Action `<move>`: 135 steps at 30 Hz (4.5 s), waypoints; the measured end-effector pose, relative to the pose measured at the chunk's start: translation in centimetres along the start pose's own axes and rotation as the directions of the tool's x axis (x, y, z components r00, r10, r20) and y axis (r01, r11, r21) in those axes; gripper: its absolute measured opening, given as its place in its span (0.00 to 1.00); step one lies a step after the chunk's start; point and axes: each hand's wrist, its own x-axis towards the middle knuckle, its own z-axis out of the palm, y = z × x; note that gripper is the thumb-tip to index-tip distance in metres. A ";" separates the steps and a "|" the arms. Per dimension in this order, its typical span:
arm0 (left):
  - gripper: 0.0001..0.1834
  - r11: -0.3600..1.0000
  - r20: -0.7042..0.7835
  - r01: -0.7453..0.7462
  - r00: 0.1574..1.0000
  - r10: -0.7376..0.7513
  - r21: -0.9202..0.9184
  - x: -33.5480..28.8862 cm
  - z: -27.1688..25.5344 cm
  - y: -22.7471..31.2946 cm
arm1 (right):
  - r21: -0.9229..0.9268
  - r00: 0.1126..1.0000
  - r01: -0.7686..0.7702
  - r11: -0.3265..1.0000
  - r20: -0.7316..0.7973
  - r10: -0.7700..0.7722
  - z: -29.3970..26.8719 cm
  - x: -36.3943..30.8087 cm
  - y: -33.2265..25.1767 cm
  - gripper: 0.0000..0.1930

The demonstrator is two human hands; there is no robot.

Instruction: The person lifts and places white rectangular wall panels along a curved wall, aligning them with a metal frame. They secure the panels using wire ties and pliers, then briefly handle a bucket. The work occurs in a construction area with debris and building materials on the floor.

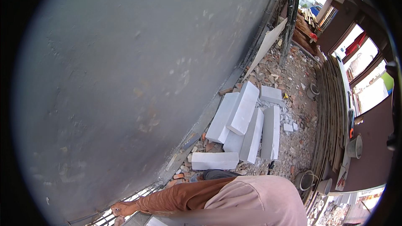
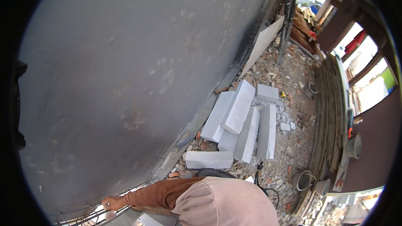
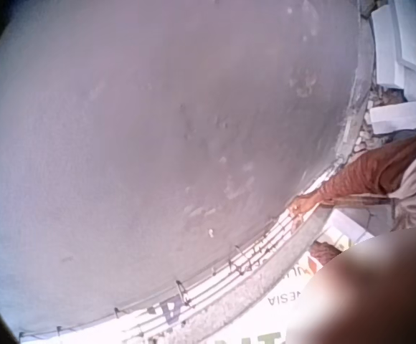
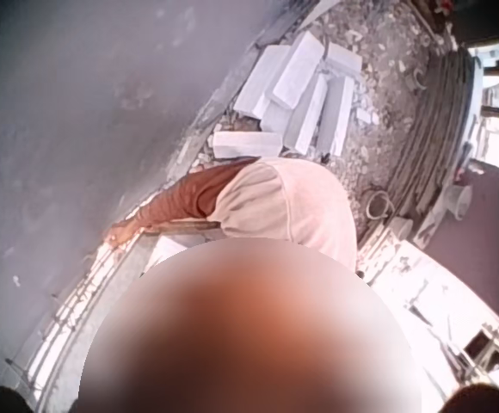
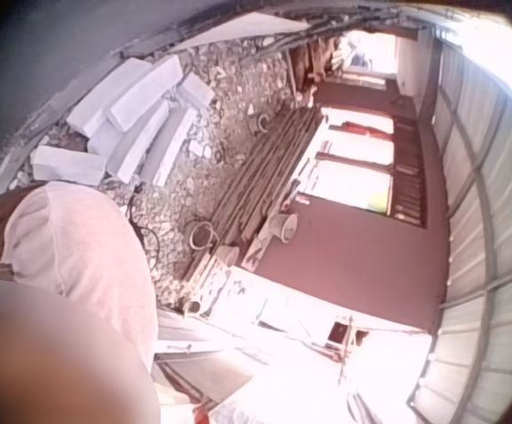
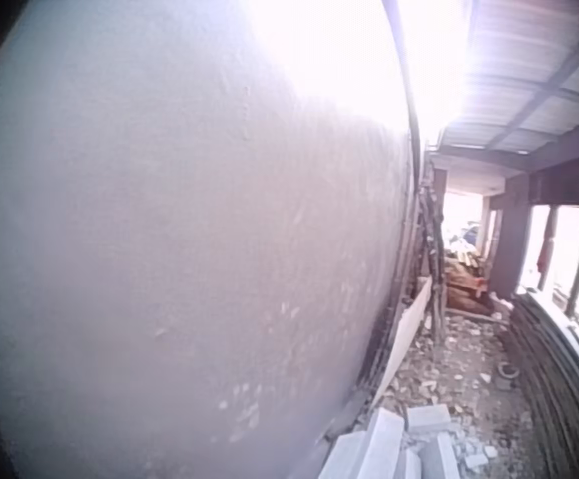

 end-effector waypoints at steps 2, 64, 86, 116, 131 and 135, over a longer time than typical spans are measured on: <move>0.13 1.000 0.000 0.004 1.000 -0.004 -0.006 0.0 -0.2 0.0 | -0.065 0.997 -0.046 0.997 -0.067 0.042 0.4 -0.3 0.3 0.17; 0.15 0.864 -0.430 -0.112 0.831 0.352 0.491 -19.4 -7.0 1.9 | -0.564 0.969 0.229 0.793 0.209 -0.131 -2.5 -4.4 -4.8 0.13; 0.17 0.821 -0.418 -0.132 0.809 0.413 0.555 -18.0 -5.9 4.1 | -0.572 0.983 0.170 0.802 0.160 -0.094 -3.5 0.6 -3.3 0.13; 0.09 0.856 -0.836 0.499 0.406 -0.369 -0.135 -55.8 -14.1 -9.6 | -0.665 0.980 0.109 0.739 -0.053 -0.193 -1.1 -1.9 -2.4 0.19; 0.09 0.858 -0.823 0.495 0.425 -0.378 -0.139 -64.6 -19.7 -16.9 | -0.546 0.889 -0.451 0.705 -0.208 0.408 -5.1 -19.0 9.9 0.18; 0.12 0.850 -0.863 0.514 0.372 -0.341 -0.114 -72.3 -21.0 -20.5 | -0.482 0.642 -0.730 0.484 -0.242 0.728 -5.5 -26.2 13.9 0.14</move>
